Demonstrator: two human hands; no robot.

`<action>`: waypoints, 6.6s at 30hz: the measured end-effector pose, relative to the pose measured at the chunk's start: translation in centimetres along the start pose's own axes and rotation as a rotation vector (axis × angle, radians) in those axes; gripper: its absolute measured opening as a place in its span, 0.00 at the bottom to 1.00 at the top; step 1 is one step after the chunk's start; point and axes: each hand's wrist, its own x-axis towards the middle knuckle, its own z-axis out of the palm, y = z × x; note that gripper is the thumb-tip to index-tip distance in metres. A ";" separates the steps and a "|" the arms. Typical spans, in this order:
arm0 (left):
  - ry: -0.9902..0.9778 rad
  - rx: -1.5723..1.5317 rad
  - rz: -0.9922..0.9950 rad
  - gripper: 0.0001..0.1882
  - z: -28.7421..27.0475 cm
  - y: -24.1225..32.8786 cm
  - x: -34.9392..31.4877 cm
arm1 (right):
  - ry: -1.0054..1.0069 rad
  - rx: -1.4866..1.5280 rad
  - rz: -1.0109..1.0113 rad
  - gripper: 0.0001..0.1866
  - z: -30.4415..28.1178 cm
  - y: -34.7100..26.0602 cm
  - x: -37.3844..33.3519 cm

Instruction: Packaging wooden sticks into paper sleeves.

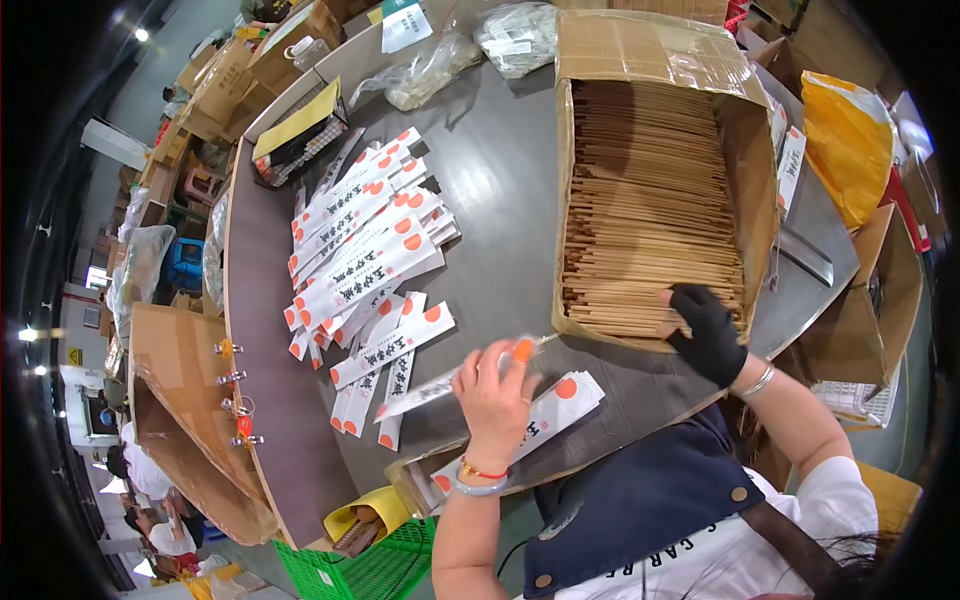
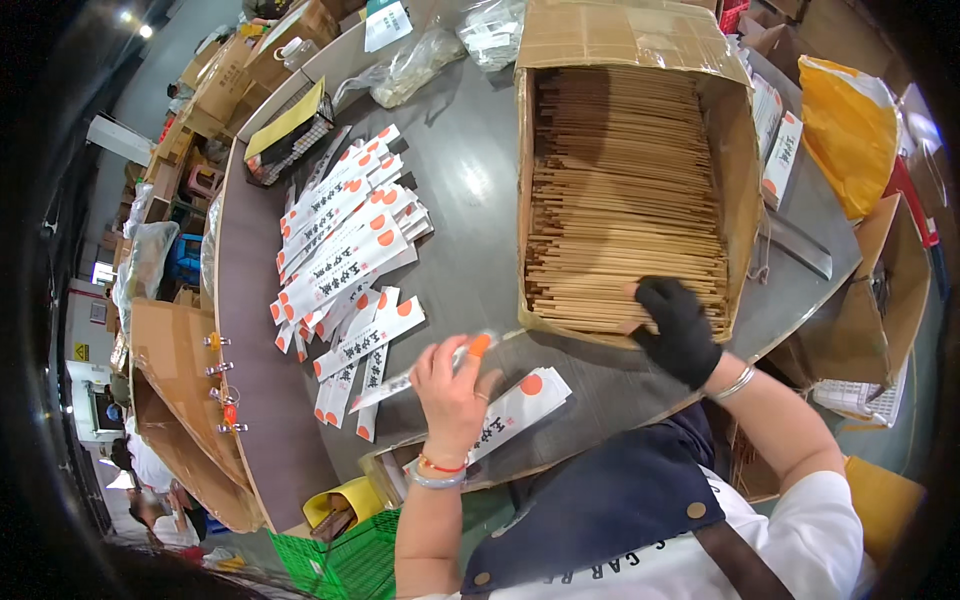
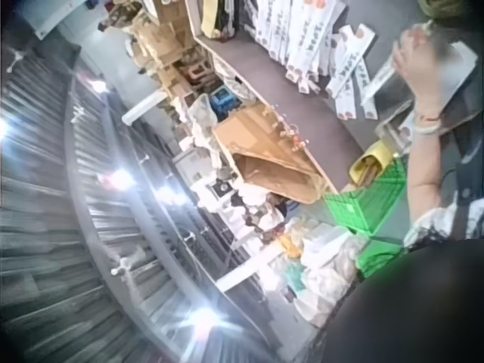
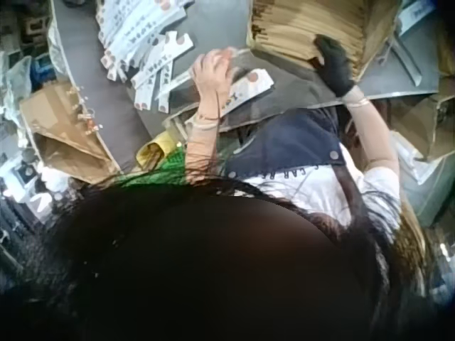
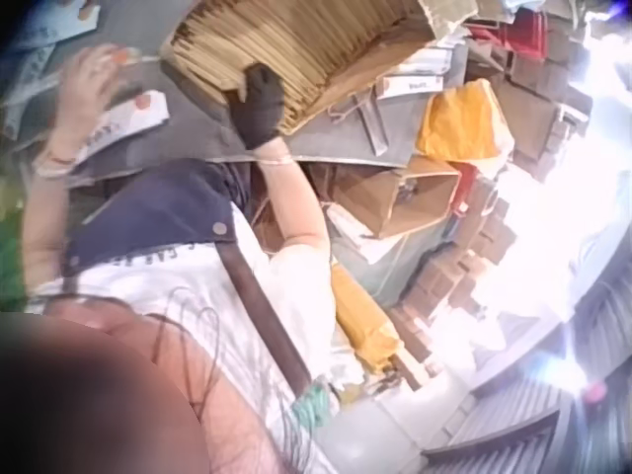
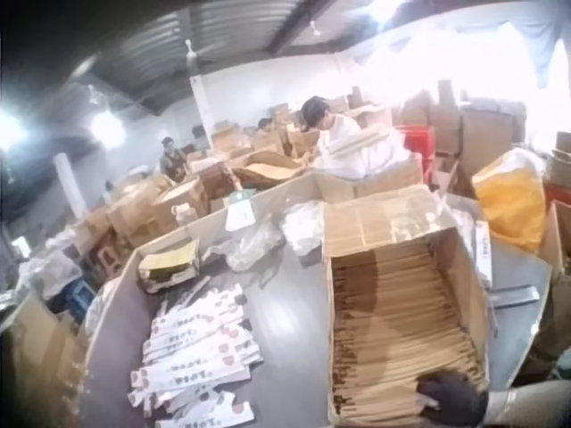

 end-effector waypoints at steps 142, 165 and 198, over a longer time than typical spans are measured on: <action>-0.093 -0.131 -0.343 0.20 0.5 -0.5 -3.5 | 0.007 -0.270 -0.199 0.18 0.3 2.5 2.0; 0.034 -0.412 -0.360 0.05 1.7 -1.2 -4.9 | -0.383 -0.212 -0.300 0.08 -3.8 -3.2 0.4; 0.173 -0.155 -0.350 0.16 2.9 -0.6 -5.0 | -0.129 -0.267 -0.162 0.06 -3.0 -1.6 2.5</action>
